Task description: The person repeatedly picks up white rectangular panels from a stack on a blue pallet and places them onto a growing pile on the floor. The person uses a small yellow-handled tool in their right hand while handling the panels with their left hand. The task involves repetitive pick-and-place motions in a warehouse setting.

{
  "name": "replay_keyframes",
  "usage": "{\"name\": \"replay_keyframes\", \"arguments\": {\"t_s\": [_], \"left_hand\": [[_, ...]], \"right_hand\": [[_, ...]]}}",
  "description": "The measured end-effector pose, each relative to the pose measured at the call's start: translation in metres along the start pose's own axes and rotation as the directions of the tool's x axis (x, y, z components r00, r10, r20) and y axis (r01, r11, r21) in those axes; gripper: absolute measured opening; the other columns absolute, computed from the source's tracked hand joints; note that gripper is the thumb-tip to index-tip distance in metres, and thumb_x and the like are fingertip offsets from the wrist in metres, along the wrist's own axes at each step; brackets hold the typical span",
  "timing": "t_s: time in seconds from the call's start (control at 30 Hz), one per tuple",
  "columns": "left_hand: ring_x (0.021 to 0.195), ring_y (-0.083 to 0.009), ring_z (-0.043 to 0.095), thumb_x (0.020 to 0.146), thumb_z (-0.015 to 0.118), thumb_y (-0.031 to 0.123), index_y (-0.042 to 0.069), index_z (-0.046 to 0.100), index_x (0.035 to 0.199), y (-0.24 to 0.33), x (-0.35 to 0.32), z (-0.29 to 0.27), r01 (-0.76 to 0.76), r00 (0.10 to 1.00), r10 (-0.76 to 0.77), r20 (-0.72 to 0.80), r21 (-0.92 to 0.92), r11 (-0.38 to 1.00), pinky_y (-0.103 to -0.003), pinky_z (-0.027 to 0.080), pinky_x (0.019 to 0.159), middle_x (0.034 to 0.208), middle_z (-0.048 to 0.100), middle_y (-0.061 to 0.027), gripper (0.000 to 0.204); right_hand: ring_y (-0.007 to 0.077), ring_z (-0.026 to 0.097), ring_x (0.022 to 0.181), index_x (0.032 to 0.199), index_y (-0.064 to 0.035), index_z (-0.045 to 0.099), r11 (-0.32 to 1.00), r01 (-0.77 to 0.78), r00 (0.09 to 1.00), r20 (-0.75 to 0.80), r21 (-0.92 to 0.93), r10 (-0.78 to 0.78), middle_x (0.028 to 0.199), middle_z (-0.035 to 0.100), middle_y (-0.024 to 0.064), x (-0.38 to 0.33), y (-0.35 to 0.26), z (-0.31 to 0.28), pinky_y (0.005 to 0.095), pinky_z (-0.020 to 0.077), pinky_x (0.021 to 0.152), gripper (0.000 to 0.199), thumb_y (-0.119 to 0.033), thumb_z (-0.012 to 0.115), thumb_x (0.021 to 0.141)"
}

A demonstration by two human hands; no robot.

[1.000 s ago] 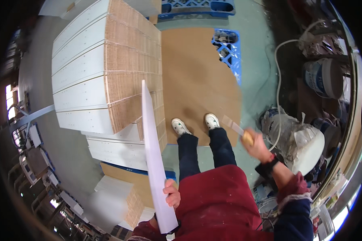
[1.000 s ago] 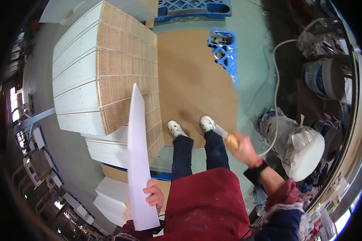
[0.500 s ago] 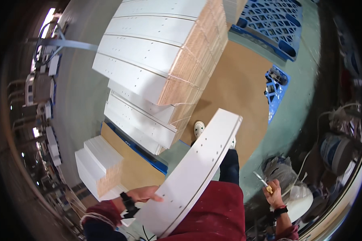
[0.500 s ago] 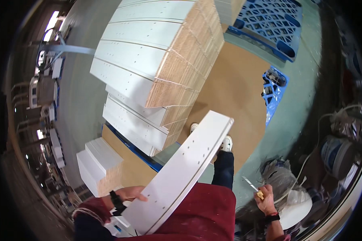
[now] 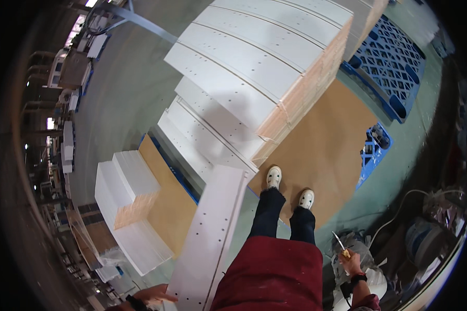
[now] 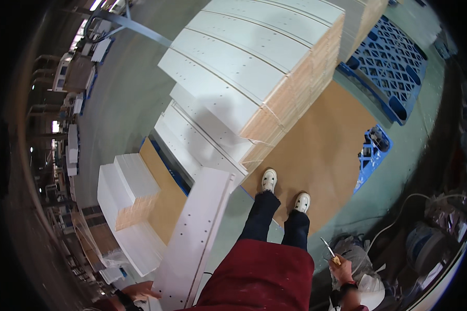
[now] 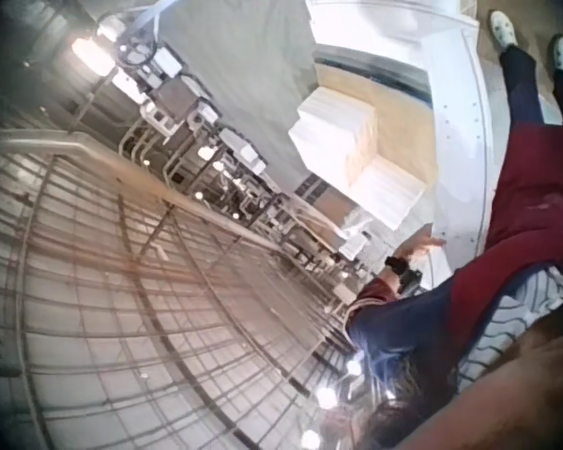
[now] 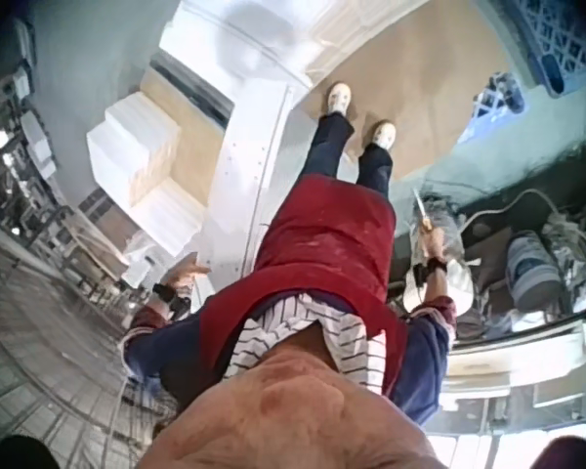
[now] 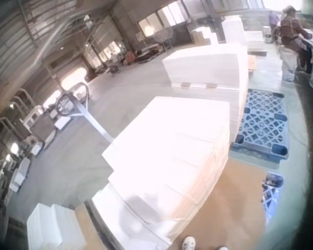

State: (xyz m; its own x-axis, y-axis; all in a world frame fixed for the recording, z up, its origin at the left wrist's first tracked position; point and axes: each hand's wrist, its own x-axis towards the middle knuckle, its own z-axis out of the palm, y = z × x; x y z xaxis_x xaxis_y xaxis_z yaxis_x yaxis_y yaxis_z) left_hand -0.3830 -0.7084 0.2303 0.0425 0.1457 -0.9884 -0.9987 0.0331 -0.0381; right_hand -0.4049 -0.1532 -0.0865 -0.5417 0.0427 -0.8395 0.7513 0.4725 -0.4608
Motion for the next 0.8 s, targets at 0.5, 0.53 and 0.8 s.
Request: {"name": "replay_keyframes", "arguments": {"t_s": [0.5,0.53,0.8], "left_hand": [[0.1,-0.0241,0.052,0.078,0.054,0.01,0.001,0.04,0.12,0.164,0.264,-0.096,-0.774,0.621,0.646,-0.443,-0.477,0.416,-0.037,0.042,0.086,0.109,0.052,-0.0101,0.046],[0.1,-0.0237,0.052,0.078,0.055,0.011,0.001,0.041,0.12,0.172,0.281,-0.1,-0.75,0.639,0.646,-0.419,-0.527,0.4,-0.037,0.042,0.086,0.109,0.052,-0.0096,0.045],[0.098,-0.021,0.052,0.079,0.057,0.008,0.003,0.047,0.109,0.189,0.373,-0.114,-0.601,0.747,0.591,-0.306,-0.692,0.401,-0.036,0.042,0.084,0.105,0.053,-0.0075,0.032]], "right_hand": [[0.006,0.049,0.059,0.088,-0.002,0.058,0.982,0.093,0.995,-0.014,-0.165,-0.097,0.064,0.054,-0.0004,0.04,-0.109,0.017,0.0229,0.0419,0.054,0.018,-0.013,0.062,0.074],[0.0061,0.05,0.059,0.089,-0.002,0.059,0.974,0.139,0.989,-0.017,-0.178,-0.144,0.063,0.054,0.0001,0.042,-0.097,0.018,0.0226,0.042,0.054,0.018,-0.013,0.062,0.074],[0.0086,0.053,0.057,0.093,-0.0036,0.059,0.924,0.114,0.992,-0.016,-0.365,-0.128,0.06,0.055,0.0031,0.037,-0.113,0.046,0.0256,0.0426,0.053,0.023,-0.017,0.062,0.074]]}}
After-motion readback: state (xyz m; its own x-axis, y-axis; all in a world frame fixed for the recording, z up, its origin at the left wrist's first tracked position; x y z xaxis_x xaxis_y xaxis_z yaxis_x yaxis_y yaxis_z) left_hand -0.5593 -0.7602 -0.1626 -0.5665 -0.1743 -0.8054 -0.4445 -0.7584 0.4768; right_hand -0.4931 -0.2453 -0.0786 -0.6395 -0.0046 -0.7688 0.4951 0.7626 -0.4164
